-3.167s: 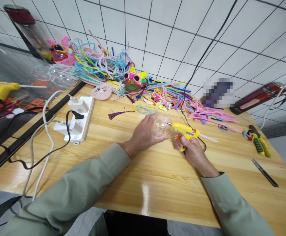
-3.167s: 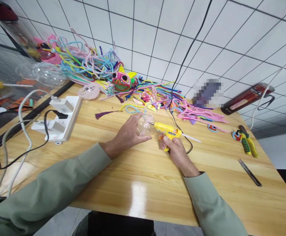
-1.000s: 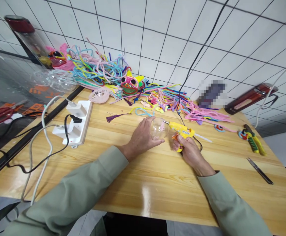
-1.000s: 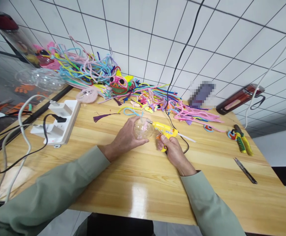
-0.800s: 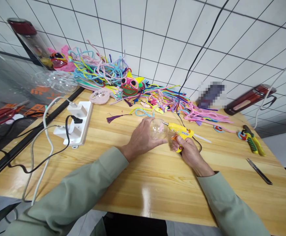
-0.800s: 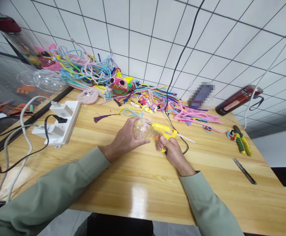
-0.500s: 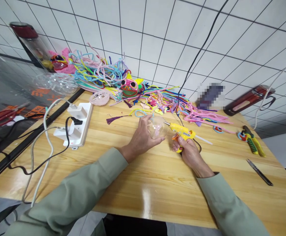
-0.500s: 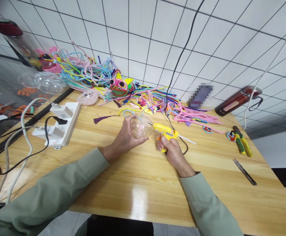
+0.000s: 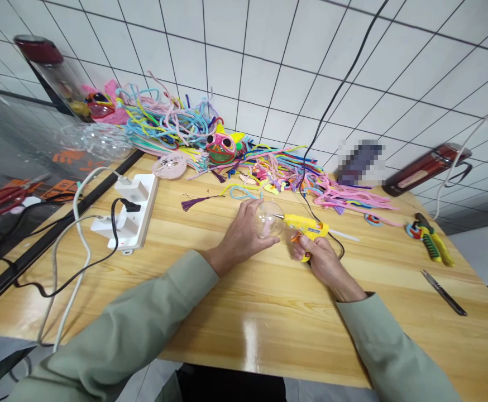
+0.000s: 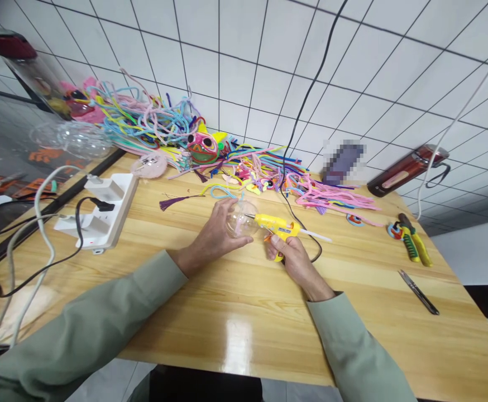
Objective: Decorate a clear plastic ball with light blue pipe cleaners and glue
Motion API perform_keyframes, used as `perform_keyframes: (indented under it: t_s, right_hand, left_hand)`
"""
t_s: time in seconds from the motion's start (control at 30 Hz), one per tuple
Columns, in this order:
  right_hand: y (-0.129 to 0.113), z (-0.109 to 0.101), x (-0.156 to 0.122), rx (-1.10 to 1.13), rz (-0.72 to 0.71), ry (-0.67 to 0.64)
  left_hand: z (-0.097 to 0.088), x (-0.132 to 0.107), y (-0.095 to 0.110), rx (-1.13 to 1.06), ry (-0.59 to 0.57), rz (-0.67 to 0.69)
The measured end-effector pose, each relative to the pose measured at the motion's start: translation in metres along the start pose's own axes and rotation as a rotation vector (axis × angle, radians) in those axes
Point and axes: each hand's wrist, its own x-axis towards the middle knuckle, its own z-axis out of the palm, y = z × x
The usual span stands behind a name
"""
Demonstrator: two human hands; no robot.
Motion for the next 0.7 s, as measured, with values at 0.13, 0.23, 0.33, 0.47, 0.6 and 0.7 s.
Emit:
perform_keyframes:
  t_s: [0.13,0.23,0.33,0.47,0.6,0.7]
  right_hand:
    - [0.001,-0.001,0.000,0.011,-0.002,0.001]
    - [0.002,-0.001,0.001,0.026,-0.020,0.013]
    - [0.001,0.000,0.001,0.011,-0.019,0.004]
    - [0.001,-0.002,-0.001,-0.051,-0.016,-0.033]
    - [0.006,-0.008,-0.002,-0.084,-0.026,-0.070]
    - [0.011,-0.013,-0.003,-0.149,-0.019,-0.117]
  left_hand:
    - [-0.001,0.000,0.001,0.001,-0.009,-0.010]
    - [-0.004,0.001,0.003,0.019,-0.039,0.015]
    - [-0.007,0.001,0.004,0.018,-0.069,0.037]
    - [-0.006,0.001,0.004,0.009,-0.049,0.026]
    - [-0.005,0.002,0.003,0.006,-0.041,0.012]
    - [-0.005,0.002,0.003,-0.004,-0.038,-0.025]
